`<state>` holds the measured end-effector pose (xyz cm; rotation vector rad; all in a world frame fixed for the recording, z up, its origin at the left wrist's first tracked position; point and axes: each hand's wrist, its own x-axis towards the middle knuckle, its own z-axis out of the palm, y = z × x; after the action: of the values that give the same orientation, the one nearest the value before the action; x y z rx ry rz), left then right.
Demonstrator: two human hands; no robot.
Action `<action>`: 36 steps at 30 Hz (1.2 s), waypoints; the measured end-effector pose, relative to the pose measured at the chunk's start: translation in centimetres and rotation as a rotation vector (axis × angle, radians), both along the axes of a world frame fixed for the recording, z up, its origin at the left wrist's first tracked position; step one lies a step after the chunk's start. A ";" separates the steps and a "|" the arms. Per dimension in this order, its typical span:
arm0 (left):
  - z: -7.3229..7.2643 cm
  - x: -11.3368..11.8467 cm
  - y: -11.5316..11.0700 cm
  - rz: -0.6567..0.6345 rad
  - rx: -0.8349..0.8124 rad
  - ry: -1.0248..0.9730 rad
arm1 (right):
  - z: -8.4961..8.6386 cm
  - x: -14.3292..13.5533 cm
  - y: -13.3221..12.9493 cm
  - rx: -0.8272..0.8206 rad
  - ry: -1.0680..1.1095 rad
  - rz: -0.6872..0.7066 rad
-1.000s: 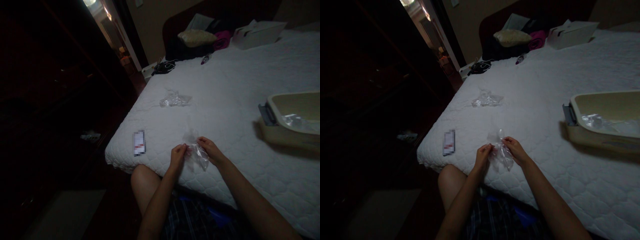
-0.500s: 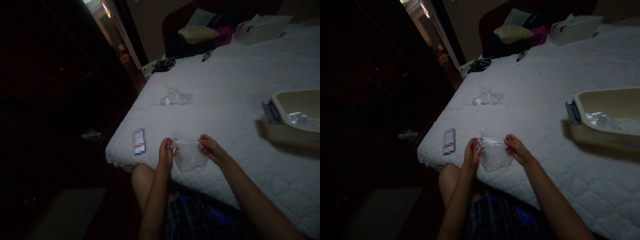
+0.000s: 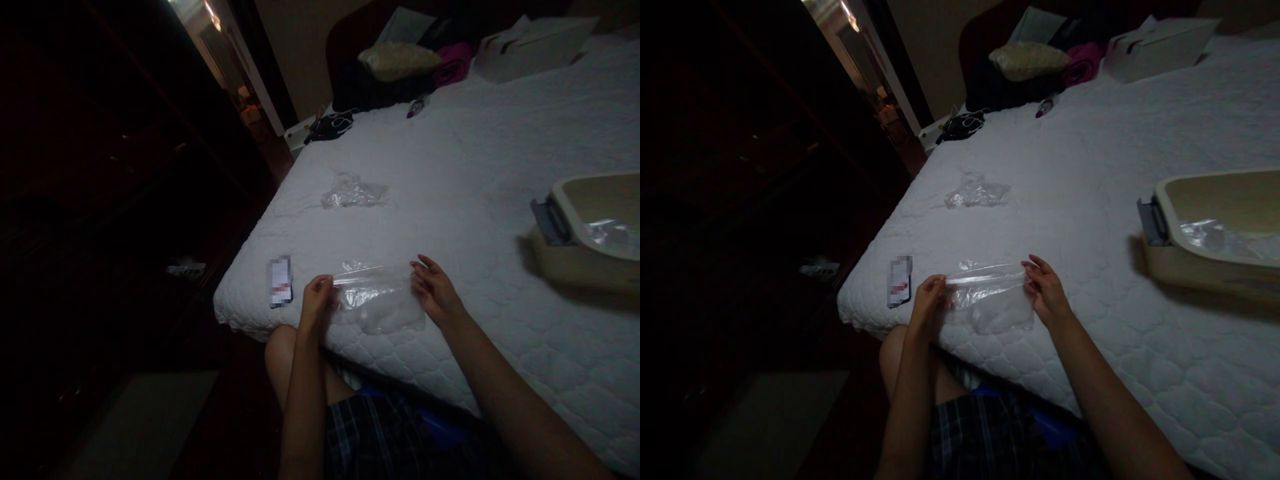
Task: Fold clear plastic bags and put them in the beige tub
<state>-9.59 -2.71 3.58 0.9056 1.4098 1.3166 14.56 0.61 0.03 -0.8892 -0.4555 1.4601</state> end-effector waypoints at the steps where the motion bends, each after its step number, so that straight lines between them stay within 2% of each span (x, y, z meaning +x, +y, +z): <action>1: -0.3 0.0 0.2 0.057 0.013 0.085 | -0.1 -0.2 0.0 0.009 -0.043 -0.055; 5: -1.0 0.4 0.4 0.323 0.183 0.390 | -0.7 -0.9 -0.3 0.038 -0.292 -0.326; 7: -1.0 0.8 -0.1 0.451 0.396 0.608 | -0.9 -1.1 -0.4 0.058 -0.424 -0.413; 8: -0.9 1.3 -0.5 0.466 0.526 0.742 | -1.0 -1.2 -0.5 0.067 -0.465 -0.435; 9: -1.0 1.8 -1.0 0.421 0.659 0.885 | -1.0 -1.2 -0.5 0.073 -0.486 -0.450; 10: -1.0 2.5 -1.4 0.302 0.772 1.000 | -1.1 -1.2 -0.5 0.074 -0.490 -0.463; 12: -1.4 4.1 -2.2 -0.087 0.890 1.163 | -1.3 -1.1 -0.4 0.057 -0.487 -0.482; 13: -1.7 4.9 -2.5 -0.300 0.895 1.226 | -1.4 -1.1 -0.3 0.047 -0.482 -0.490; 14: -2.1 5.7 -2.7 -0.453 0.848 1.277 | -1.5 -1.1 -0.3 0.041 -0.475 -0.495; 16: -2.8 6.9 -2.8 -0.603 0.729 1.325 | -1.6 -1.1 -0.2 0.041 -0.449 -0.500; 20: -3.2 7.7 -2.7 -0.675 0.554 1.216 | -1.5 -0.9 -0.2 0.055 -0.320 -0.486; 24: -2.2 7.6 -2.8 -0.684 0.437 0.825 | -0.9 -0.7 -0.4 0.103 -0.168 -0.418; 28: -0.9 7.1 -3.1 -0.681 0.322 0.498 | -0.6 -0.5 -0.6 0.109 -0.148 -0.390; 32: 1.3 5.6 -3.7 -0.685 0.242 0.450 | -0.8 -0.5 -0.4 0.100 -0.161 -0.380; 34: 2.9 4.9 -4.1 -0.781 0.200 0.448 | -1.0 -0.4 -0.3 0.102 -0.161 -0.370; 36: 4.3 4.4 -4.3 -0.963 0.118 0.308 | -1.1 -0.3 -0.2 0.098 -0.144 -0.346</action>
<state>-5.23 -6.97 7.84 1.6427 0.8813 0.5330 14.29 0.46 -1.06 -0.9458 -0.4502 1.0552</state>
